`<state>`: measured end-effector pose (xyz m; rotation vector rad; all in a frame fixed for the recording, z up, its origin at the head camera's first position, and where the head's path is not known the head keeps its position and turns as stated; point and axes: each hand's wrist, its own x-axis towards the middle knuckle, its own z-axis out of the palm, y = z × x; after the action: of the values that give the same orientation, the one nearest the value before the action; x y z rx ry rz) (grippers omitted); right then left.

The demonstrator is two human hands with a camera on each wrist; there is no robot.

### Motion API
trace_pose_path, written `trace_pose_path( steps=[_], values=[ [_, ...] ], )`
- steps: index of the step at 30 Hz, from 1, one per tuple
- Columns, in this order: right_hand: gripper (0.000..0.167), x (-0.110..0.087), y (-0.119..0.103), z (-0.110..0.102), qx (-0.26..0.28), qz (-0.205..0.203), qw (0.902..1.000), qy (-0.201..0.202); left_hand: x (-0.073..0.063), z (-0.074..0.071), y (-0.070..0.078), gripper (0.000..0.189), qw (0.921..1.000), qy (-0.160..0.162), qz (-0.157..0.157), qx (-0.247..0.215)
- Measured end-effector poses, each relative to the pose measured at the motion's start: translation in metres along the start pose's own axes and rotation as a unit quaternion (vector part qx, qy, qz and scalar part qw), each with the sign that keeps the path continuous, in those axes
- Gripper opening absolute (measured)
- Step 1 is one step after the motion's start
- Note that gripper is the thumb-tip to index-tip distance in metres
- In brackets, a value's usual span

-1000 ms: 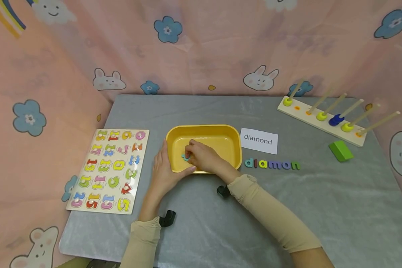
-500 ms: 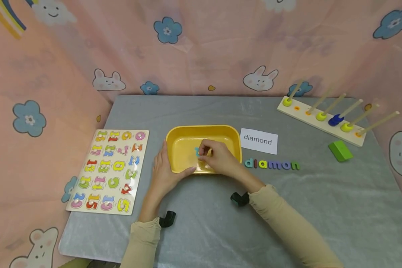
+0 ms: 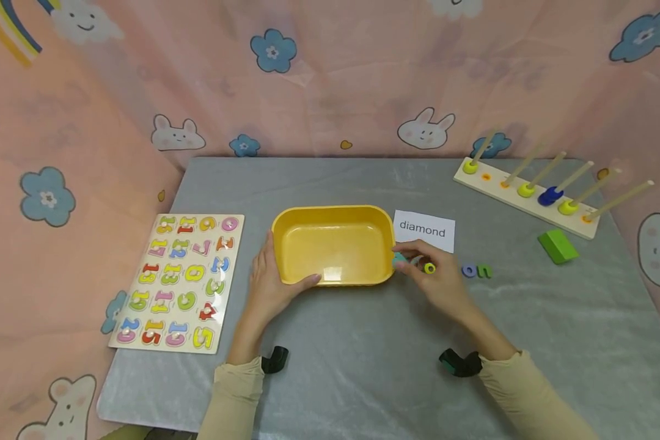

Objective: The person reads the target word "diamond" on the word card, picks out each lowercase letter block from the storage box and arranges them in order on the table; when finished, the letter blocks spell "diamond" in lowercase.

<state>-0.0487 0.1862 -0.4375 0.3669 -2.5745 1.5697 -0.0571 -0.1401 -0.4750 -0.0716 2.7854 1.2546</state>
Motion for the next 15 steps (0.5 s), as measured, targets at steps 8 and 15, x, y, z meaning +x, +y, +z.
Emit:
trace_pose_path(
  steps=[8,15],
  values=[
    [0.028,-0.033,0.040,-0.061,-0.070,0.100,0.9860,0.114,0.000,0.001,0.001,0.139,1.0000,-0.004,-0.002,0.001],
    [0.025,-0.050,0.073,-0.108,-0.129,0.229,0.9491,0.174,-0.001,-0.001,0.002,0.139,1.0000,-0.003,-0.001,0.002]
  ],
)
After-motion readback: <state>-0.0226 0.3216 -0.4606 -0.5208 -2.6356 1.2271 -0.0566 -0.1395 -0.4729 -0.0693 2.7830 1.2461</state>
